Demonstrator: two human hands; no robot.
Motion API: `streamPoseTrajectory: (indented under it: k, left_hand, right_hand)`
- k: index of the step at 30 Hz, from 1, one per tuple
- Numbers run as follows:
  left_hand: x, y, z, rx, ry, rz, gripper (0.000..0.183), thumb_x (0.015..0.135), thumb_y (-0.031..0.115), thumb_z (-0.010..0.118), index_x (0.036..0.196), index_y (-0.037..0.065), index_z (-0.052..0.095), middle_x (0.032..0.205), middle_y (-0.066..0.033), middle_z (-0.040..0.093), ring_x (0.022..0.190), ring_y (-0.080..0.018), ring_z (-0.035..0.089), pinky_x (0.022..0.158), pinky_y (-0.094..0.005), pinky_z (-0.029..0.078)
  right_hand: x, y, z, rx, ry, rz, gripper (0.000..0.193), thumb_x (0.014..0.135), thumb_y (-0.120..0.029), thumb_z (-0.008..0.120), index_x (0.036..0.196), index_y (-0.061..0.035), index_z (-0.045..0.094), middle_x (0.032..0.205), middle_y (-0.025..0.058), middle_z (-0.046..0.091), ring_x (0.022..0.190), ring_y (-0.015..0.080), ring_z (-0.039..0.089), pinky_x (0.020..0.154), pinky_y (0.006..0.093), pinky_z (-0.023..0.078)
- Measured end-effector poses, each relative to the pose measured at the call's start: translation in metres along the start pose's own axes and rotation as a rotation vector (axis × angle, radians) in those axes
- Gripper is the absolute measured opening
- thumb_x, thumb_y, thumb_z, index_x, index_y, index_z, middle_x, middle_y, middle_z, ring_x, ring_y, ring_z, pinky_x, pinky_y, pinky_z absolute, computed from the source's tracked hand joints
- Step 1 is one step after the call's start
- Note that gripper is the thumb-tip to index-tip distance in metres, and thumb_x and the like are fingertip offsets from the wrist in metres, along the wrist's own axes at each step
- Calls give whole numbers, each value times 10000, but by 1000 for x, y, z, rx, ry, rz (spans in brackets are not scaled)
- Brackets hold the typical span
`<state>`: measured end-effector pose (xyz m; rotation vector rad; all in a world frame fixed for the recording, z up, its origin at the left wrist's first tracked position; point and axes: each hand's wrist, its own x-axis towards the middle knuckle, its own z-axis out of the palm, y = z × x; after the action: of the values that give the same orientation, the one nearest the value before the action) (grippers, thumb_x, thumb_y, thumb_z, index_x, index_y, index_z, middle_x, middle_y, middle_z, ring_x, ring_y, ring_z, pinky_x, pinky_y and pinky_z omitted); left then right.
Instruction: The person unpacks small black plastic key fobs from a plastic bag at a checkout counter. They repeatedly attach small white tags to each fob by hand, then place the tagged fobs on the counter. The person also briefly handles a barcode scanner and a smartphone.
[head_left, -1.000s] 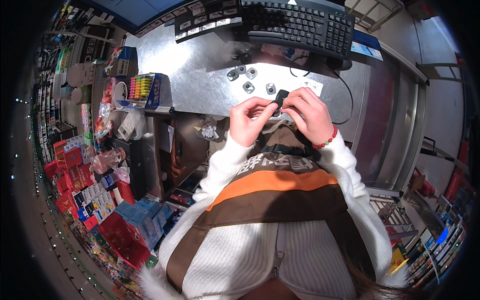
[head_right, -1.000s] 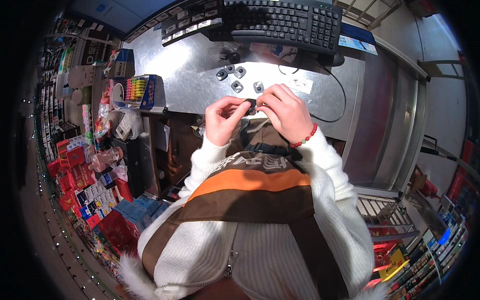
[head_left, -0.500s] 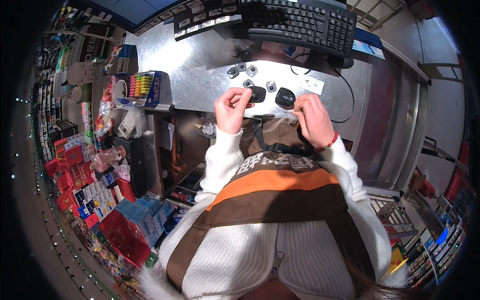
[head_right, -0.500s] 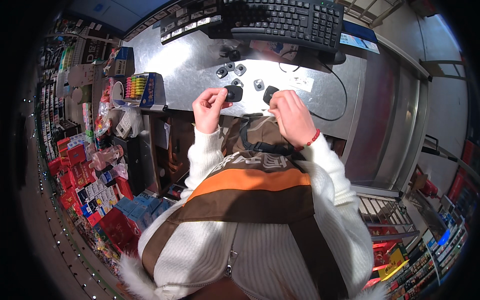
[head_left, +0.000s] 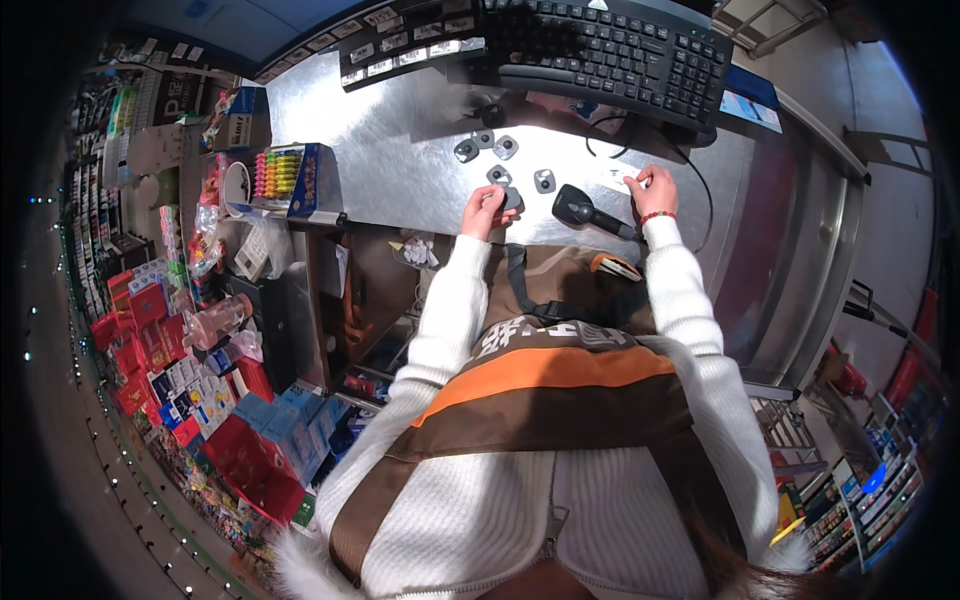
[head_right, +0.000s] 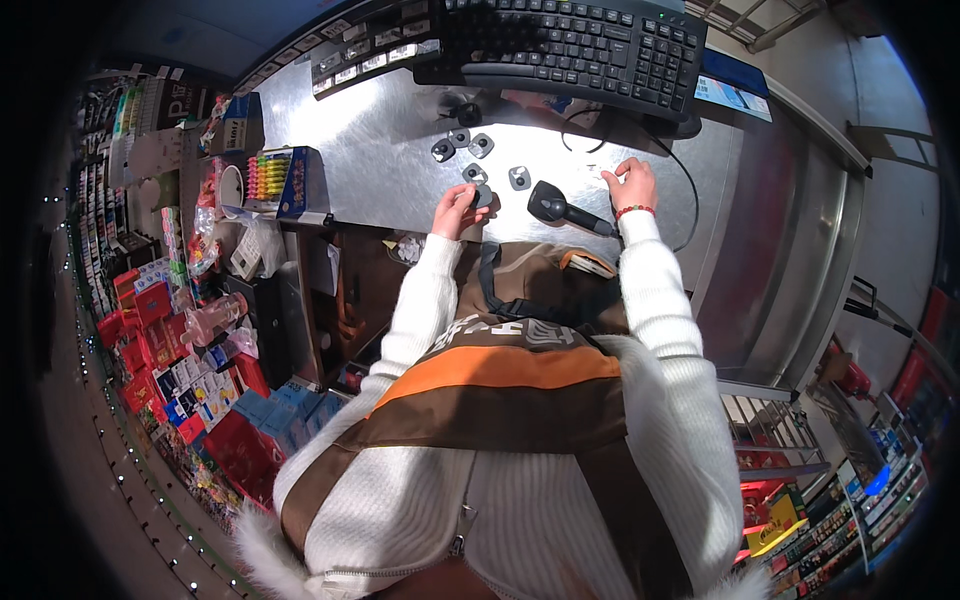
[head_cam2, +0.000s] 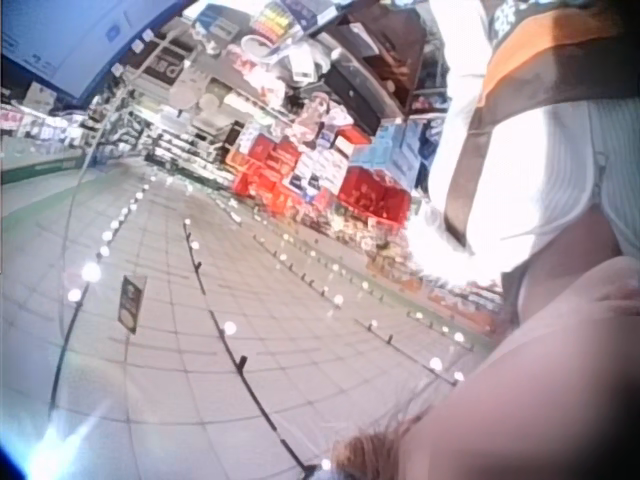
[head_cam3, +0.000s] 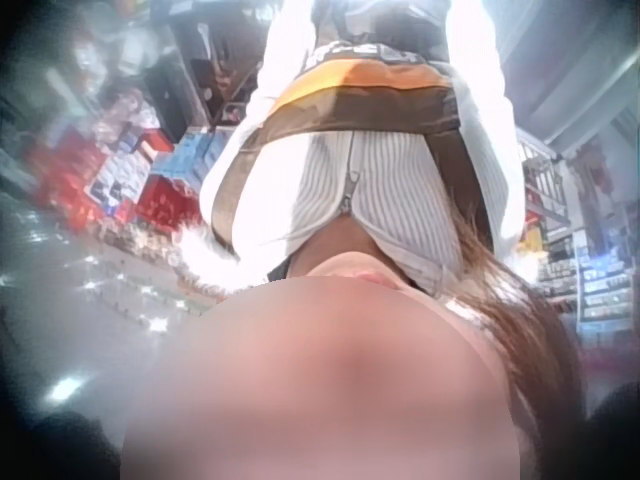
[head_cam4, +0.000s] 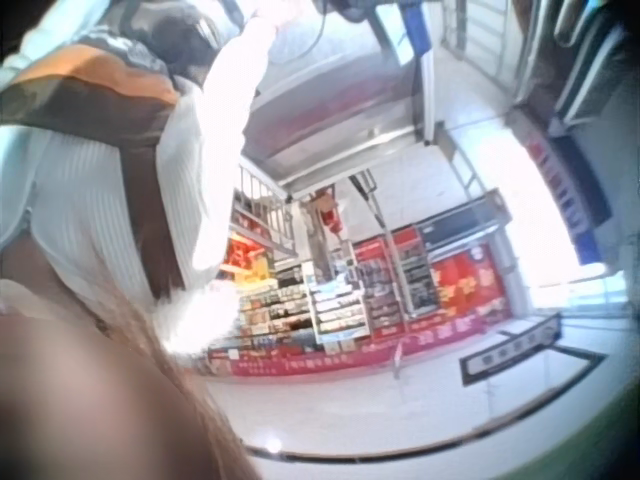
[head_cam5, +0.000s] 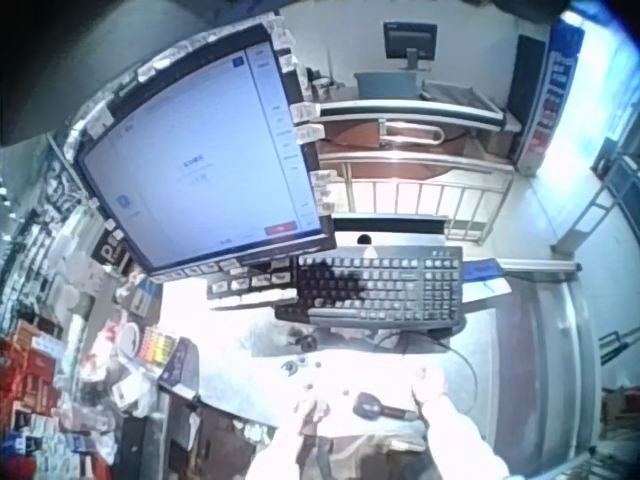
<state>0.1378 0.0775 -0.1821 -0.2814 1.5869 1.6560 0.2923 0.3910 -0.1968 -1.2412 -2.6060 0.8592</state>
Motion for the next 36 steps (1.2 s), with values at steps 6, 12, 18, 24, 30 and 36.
streamPoseTrajectory:
  k: [6, 12, 18, 24, 30, 36]
  left_hand:
    - [30, 15, 19, 736, 202, 413, 438, 736, 234, 875, 1113, 93, 703, 931, -104, 619, 869, -253, 617, 810, -355, 519]
    - [74, 75, 17, 1125, 421, 657, 459, 809, 406, 780, 1181, 144, 716, 1112, -155, 530, 1064, -337, 511, 962, -446, 411]
    - [133, 92, 18, 1166, 277, 860, 568, 824, 399, 746, 1307, 140, 595, 1334, -185, 501, 1287, -394, 429, 1062, -522, 353]
    - [137, 95, 4, 1215, 238, 868, 605, 813, 408, 751, 1321, 125, 580, 1331, -195, 513, 1290, -416, 441, 1083, -516, 347]
    - [102, 88, -8, 1152, 21, 863, 607, 862, 359, 707, 1376, 73, 556, 1470, -176, 478, 1343, -354, 452, 1130, -470, 324]
    - [41, 56, -19, 849, 119, 827, 640, 876, 246, 702, 1447, 62, 480, 1500, -180, 472, 1440, -373, 373, 1181, -453, 273]
  right_hand:
    - [3, -30, 3, -119, -67, 64, 133, 824, -198, 757, 853, -109, 663, 824, 90, 609, 787, 322, 634, 703, 428, 504]
    - [-14, -66, -13, 4, -26, 26, 68, 883, -191, 689, 874, -124, 688, 856, 86, 630, 777, 327, 648, 687, 437, 510]
    - [-19, -116, -4, 218, -203, -124, 146, 856, -202, 736, 934, -94, 678, 818, 74, 607, 718, 266, 626, 663, 383, 510]
    - [-32, -163, 34, -250, -356, -324, 560, 707, -270, 872, 1125, -63, 562, 957, 133, 638, 920, 307, 656, 771, 392, 535]
    - [-14, -178, 70, -444, -457, -300, 561, 758, -327, 831, 1151, -65, 528, 1021, 140, 655, 1013, 312, 656, 861, 448, 505]
    - [-10, -179, 59, -90, -399, -300, 629, 792, -337, 809, 1276, -57, 522, 1074, 170, 645, 1027, 362, 643, 874, 461, 499]
